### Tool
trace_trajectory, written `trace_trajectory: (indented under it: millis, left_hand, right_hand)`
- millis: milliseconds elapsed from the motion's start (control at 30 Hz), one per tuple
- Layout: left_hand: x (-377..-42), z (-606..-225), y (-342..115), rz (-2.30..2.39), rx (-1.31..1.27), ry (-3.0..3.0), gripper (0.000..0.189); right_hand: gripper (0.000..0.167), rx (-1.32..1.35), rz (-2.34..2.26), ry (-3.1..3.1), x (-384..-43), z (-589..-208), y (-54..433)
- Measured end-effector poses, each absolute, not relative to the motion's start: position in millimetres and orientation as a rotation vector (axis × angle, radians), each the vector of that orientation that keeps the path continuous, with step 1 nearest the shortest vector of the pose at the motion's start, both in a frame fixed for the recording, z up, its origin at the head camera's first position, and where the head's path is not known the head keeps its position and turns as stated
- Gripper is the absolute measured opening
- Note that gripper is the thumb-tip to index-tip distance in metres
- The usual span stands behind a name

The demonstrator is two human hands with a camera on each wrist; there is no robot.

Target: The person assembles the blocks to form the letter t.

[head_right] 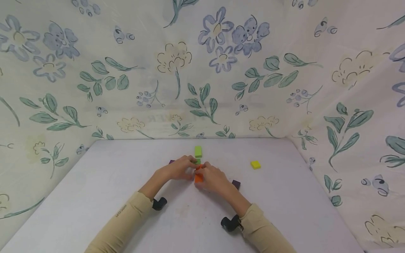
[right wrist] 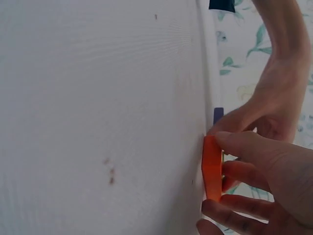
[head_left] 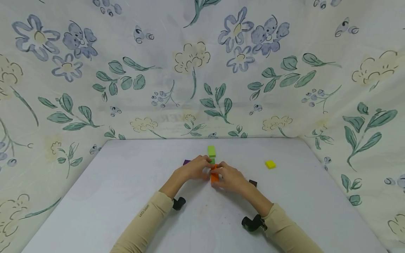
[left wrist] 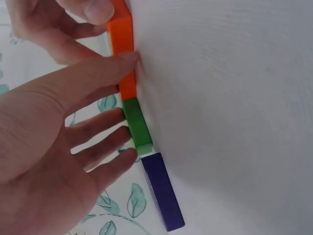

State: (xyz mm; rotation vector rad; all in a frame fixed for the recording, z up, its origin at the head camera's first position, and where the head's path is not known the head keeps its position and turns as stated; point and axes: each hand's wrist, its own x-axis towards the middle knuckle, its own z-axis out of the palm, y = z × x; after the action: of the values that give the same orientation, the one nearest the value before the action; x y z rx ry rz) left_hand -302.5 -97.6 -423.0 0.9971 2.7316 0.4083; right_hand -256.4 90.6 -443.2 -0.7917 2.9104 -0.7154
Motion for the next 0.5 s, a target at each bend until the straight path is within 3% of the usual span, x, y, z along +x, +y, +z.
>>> trace_trajectory:
  millis: [233, 500]
  left_hand:
    - [-299.7, -421.0, -98.9, 0.391, 0.983, 2.690, 0.069]
    - [-294.5, -419.8, -98.0, 0.401, 0.967, 2.709, 0.071]
  right_hand:
    - [0.044, -0.821, -0.734, 2.876, -256.0, -438.7, 94.6]
    - [0.050, -0.808, -0.762, 2.848, -259.1, -438.6, 95.8]
